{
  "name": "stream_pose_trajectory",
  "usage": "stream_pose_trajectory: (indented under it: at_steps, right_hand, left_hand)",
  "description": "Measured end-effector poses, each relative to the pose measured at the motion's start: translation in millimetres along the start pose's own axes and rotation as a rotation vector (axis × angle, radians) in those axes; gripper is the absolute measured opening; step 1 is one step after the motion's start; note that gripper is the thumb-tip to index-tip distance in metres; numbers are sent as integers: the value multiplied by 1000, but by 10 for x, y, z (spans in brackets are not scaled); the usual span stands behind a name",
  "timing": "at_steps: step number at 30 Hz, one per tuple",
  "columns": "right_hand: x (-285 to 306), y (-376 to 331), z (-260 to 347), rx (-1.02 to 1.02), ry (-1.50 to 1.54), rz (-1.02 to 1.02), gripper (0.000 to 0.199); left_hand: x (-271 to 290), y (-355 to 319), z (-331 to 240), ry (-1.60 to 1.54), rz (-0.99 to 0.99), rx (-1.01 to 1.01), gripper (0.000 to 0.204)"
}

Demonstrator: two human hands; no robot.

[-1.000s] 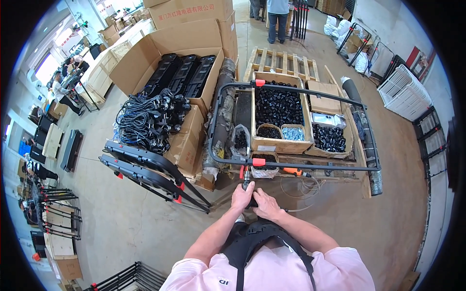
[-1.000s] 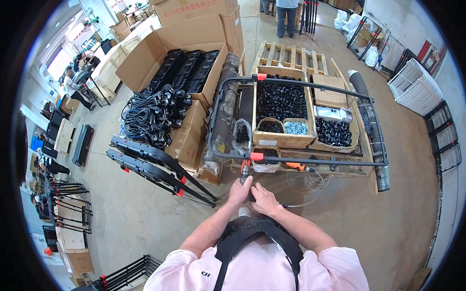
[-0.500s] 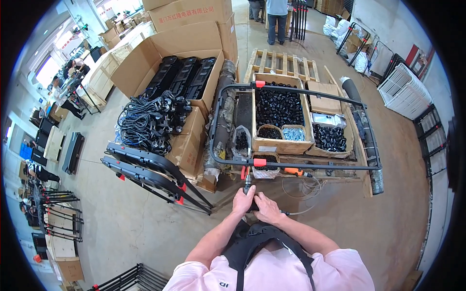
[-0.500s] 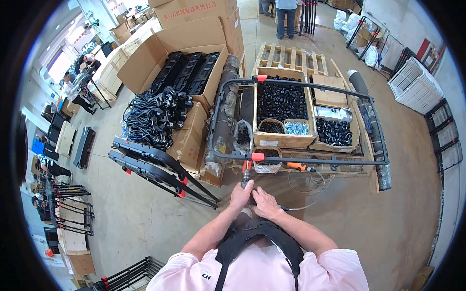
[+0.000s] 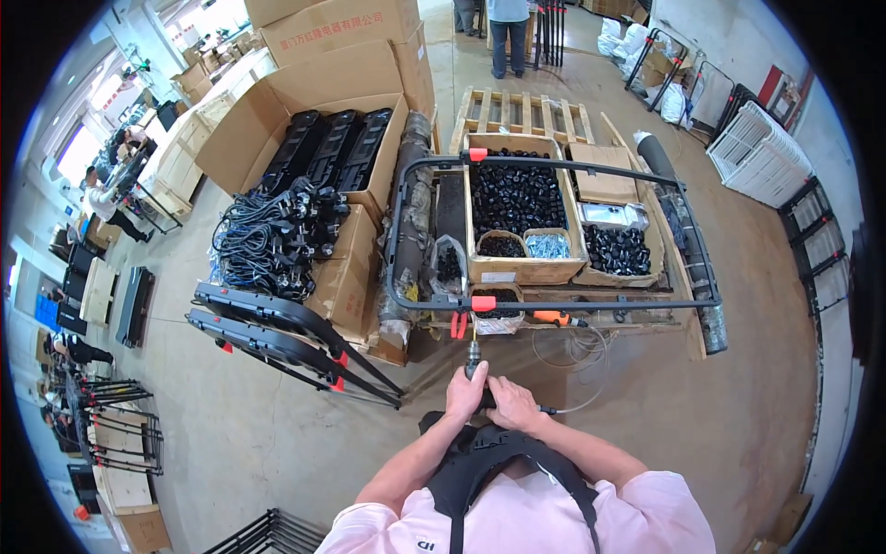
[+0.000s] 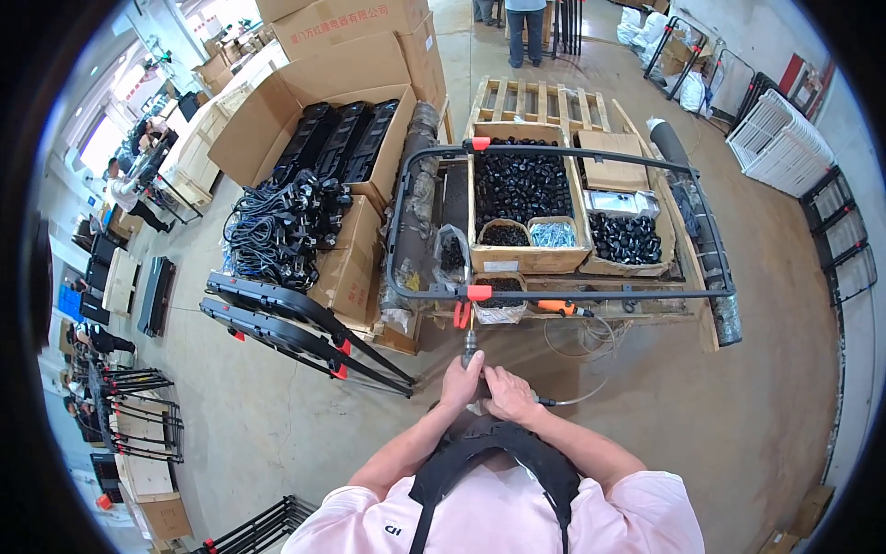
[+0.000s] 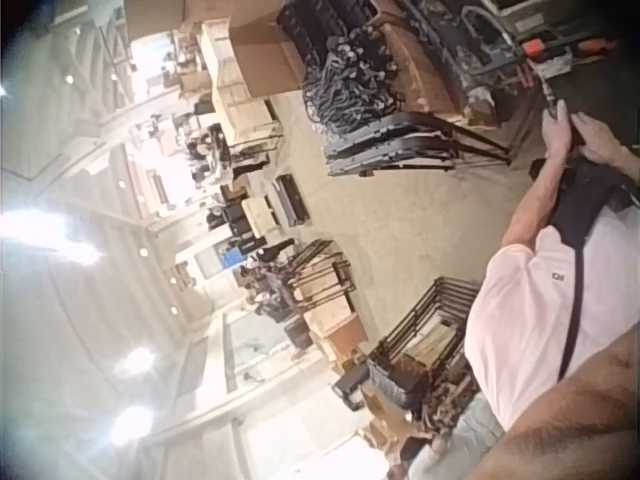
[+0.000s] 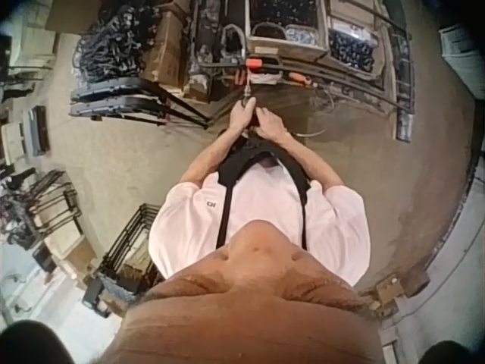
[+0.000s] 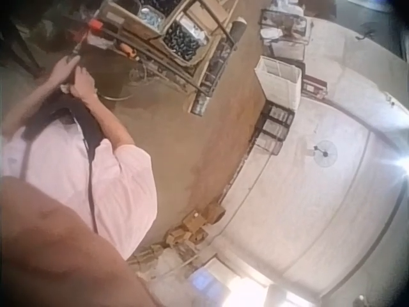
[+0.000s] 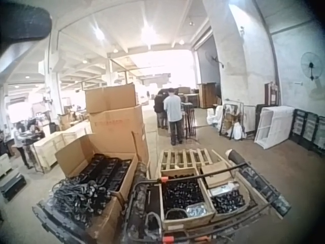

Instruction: Assembling various components of a machine, possibly a lawnmower, using an electric screwdriver and pliers.

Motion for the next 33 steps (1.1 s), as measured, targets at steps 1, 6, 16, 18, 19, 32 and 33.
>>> stream_pose_trajectory:
  at_steps: [1, 6, 16, 18, 19, 32, 33]
  right_hand:
    - [44, -12, -25, 2, -15, -22, 72]
    - [214, 3, -60, 0, 19, -90, 69]
    - [263, 17, -155, -22, 48, -59, 82]
    - [253, 14, -213, -10, 30, -62, 83]
    - [256, 9, -245, 0, 11, -64, 83]
    - [318, 94, -298, -13, 65, -55, 84]
    - [304, 111, -313, -17, 65, -52, 85]
  left_hand:
    - [-6, -55, -117, 1, 5, -3, 57]
    - [-99, 45, -188, 25, -10, -26, 57]
    - [-111, 32, -326, 25, 24, -23, 59]
    - [-127, 33, -340, 32, 23, -7, 60]
    - [-151, 32, -346, 38, 24, 10, 60]
    - [-234, 215, -314, 21, -16, -26, 58]
    - [-238, 239, -303, 27, -26, -28, 57]
Point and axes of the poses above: each hand's wrist, its own y-axis towards the middle knuckle, its own x-axis out of the back of the hand, z = x × y, the point moved 4 cm from there along y, towards the middle knuckle, and after that the axes turned 14 degrees about x, right-handed, at the moved point
